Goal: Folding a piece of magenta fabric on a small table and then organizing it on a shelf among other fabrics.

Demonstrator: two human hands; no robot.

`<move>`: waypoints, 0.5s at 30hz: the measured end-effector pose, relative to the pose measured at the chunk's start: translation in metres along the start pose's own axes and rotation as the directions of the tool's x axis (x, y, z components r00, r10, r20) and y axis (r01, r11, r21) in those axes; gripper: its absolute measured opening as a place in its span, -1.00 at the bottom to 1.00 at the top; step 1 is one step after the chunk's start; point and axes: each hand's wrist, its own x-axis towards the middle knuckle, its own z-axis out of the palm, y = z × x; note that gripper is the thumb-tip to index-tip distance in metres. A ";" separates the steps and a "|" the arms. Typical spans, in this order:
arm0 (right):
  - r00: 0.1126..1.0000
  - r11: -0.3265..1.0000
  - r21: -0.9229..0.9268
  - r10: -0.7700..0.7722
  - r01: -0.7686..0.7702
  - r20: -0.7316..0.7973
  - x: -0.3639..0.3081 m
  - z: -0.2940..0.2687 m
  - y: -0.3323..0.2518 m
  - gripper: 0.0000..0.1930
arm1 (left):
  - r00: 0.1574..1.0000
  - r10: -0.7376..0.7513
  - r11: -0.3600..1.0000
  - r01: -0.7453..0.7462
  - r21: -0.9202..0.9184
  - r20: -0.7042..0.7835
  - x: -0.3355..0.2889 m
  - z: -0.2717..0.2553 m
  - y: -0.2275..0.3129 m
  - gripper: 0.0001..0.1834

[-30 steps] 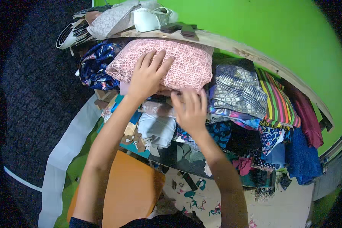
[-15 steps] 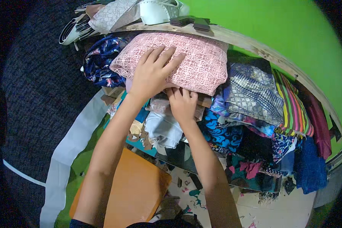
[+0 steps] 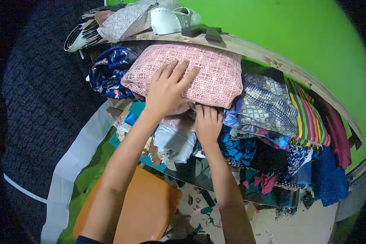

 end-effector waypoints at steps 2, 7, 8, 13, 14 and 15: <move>0.997 0.998 0.019 0.060 -0.059 -0.039 -0.004 -0.005 -0.009 -0.52 | 1.000 -0.006 1.000 0.006 -0.008 -0.003 -0.004 -0.001 -0.003 -0.08; 0.990 0.991 0.003 0.137 -0.137 -0.021 -0.005 -0.004 -0.006 -0.62 | 0.999 -0.036 0.997 0.037 -0.061 0.014 -0.004 0.003 0.011 -0.06; 0.992 0.993 0.016 0.119 -0.119 -0.027 -0.001 -0.008 -0.007 -0.75 | 0.999 -0.050 0.997 0.049 -0.066 -0.011 -0.006 0.004 0.013 -0.04; 0.975 0.965 0.249 -0.029 0.085 -0.219 0.000 -0.065 -0.030 -0.81 | 0.998 -0.048 0.967 0.036 -0.251 -0.045 -0.015 -0.015 0.005 -0.25; 0.960 0.955 0.274 -0.038 0.117 -0.278 0.010 -0.079 -0.030 -0.81 | 0.998 -0.053 0.973 0.046 -0.225 -0.026 -0.018 -0.016 0.003 -0.31; 0.941 0.943 0.298 -0.044 0.150 -0.335 0.020 -0.091 -0.030 -0.80 | 0.998 -0.054 0.975 0.044 -0.220 -0.037 -0.017 -0.015 0.000 -0.31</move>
